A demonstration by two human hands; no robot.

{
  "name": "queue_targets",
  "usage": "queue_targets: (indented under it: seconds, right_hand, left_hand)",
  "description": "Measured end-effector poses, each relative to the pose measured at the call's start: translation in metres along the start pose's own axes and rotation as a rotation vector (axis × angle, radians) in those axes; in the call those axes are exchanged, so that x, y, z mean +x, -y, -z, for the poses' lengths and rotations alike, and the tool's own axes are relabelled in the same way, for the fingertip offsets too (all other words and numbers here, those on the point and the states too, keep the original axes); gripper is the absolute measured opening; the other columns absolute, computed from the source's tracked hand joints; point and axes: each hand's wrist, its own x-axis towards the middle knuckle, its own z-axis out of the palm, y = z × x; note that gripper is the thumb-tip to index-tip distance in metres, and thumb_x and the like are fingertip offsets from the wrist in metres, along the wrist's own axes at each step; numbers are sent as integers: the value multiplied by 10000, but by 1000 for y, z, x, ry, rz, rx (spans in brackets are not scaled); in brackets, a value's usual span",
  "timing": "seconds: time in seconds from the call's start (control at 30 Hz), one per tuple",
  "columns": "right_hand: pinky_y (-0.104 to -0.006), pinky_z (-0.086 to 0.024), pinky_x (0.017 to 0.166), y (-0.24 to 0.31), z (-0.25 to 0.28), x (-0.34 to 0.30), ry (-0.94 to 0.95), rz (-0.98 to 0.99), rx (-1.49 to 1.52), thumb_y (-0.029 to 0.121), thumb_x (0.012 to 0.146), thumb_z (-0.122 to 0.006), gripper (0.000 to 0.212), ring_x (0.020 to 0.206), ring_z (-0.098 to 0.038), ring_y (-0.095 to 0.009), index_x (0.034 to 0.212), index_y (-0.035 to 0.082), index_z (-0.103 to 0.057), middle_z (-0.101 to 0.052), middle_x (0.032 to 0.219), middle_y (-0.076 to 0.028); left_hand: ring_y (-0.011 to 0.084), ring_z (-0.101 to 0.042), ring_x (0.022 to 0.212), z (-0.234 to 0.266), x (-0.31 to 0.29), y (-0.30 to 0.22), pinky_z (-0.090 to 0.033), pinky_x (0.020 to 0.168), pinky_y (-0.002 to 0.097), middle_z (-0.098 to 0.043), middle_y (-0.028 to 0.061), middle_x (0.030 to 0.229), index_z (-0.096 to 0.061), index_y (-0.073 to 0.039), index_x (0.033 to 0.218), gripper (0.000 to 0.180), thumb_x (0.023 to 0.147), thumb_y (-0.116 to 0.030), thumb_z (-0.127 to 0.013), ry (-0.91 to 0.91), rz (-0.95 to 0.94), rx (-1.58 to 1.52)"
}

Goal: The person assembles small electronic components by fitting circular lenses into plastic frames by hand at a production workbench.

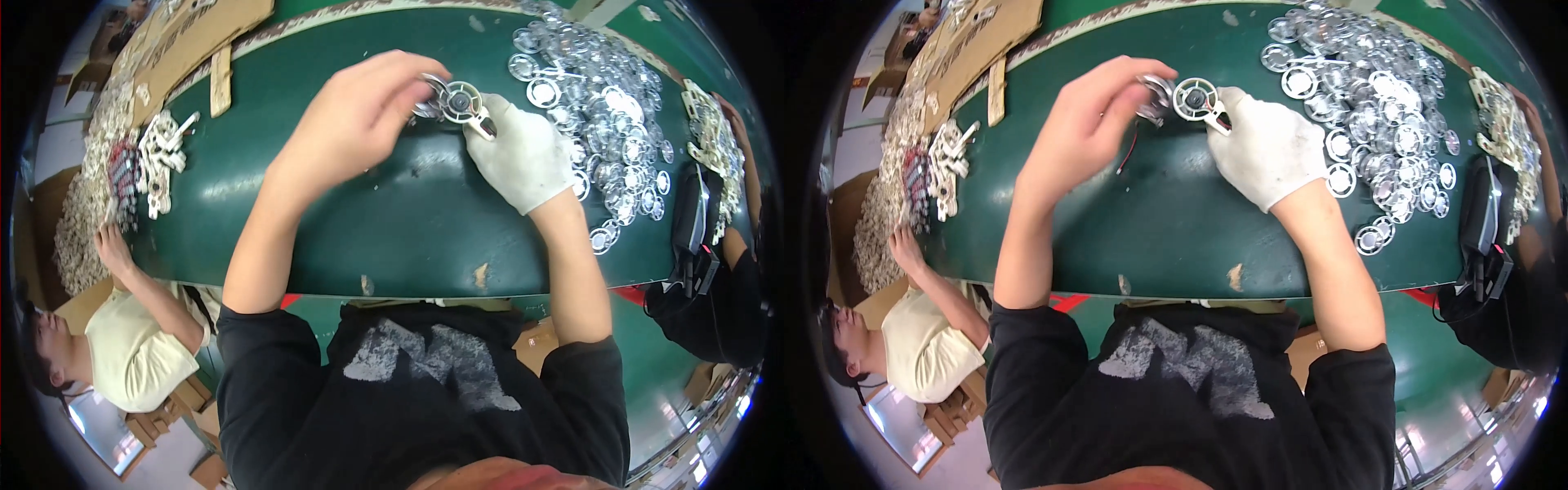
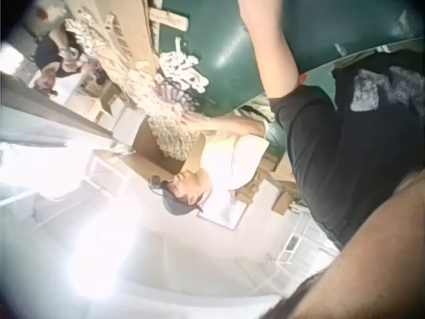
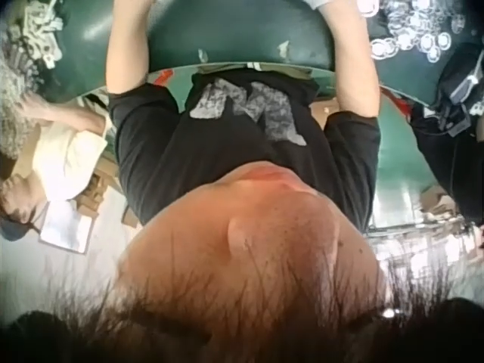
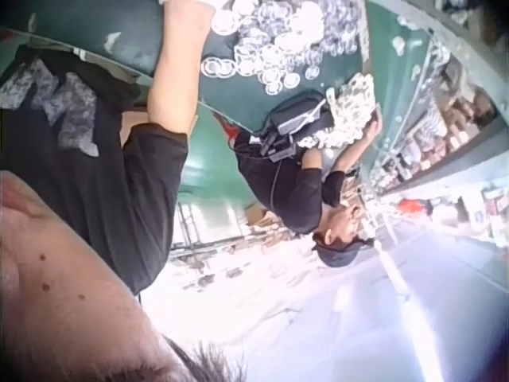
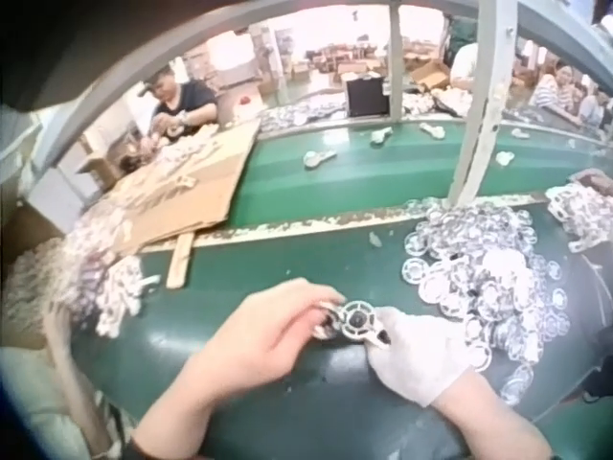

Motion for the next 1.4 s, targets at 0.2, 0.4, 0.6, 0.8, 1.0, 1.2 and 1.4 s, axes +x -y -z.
queue_targets:
  seconds: [0.2, 0.4, 0.6, 0.8, 1.0, 1.2, 1.4]
  right_hand:
    - [-503, -555, 697, 21, -6, -16, 185, 198, -58, 228, 866, -648, 177, 798, -707, -385, 970, 84, -647, -718, 823, -165]
    - [-476, -565, 681, 17, -12, -19, 105, 191, 8, 234, 854, -681, 223, 767, -714, -371, 1036, 107, -694, -715, 795, -163]
    - [-472, -566, 669, 16, -8, -15, 123, 208, 17, 236, 860, -699, 237, 749, -710, -375, 1063, 114, -708, -708, 766, -167]
    - [-461, -567, 666, 15, -9, -16, 108, 210, 78, 239, 864, -700, 223, 763, -713, -371, 1045, 109, -713, -707, 771, -173]
    - [-434, -561, 691, 22, -4, -15, 174, 119, 353, 210, 859, -699, 255, 805, -713, -376, 1073, 70, -705, -713, 822, -177]
    - [-323, -568, 683, 7, 8, -11, 671, -119, 1018, 257, 931, -654, 332, 766, -703, -196, 1135, -4, -673, -703, 866, -126]
    - [-434, -553, 701, 0, -22, -10, 386, 243, 851, 475, 966, -603, 387, 746, -701, -262, 1051, 110, -699, -712, 885, -113]
  left_hand:
    - [213, -580, 710, -28, -40, 0, -485, 640, 331, -611, 69, 938, -704, -113, 1240, 353, 892, -52, -718, -73, 62, 146]
    - [208, -669, 829, -28, -49, 1, -548, 700, 316, -672, 46, 1074, -711, -122, 1221, 437, 801, -139, -828, -112, -8, 161]
    - [271, -692, 1033, -25, -48, 12, -563, 866, 333, -712, 81, 1201, -683, -101, 1299, 576, 754, -180, -852, -28, -108, 115]
    - [286, -683, 1097, -23, -48, 16, -552, 931, 358, -694, 89, 1293, -640, -79, 1356, 644, 753, -163, -848, 2, -117, 47]
    - [283, -700, 1074, -24, -52, 8, -554, 935, 374, -709, 95, 1255, -653, -68, 1325, 607, 762, -177, -853, -28, -78, 66]
    - [259, -709, 974, -17, -47, 0, -576, 818, 344, -697, 131, 1187, -633, -56, 1319, 596, 762, -130, -830, -8, -164, 123]
    - [357, -670, 1122, -32, -39, -8, -539, 947, 417, -655, 201, 1305, -610, 57, 1294, 597, 774, -135, -829, -12, -186, -116]
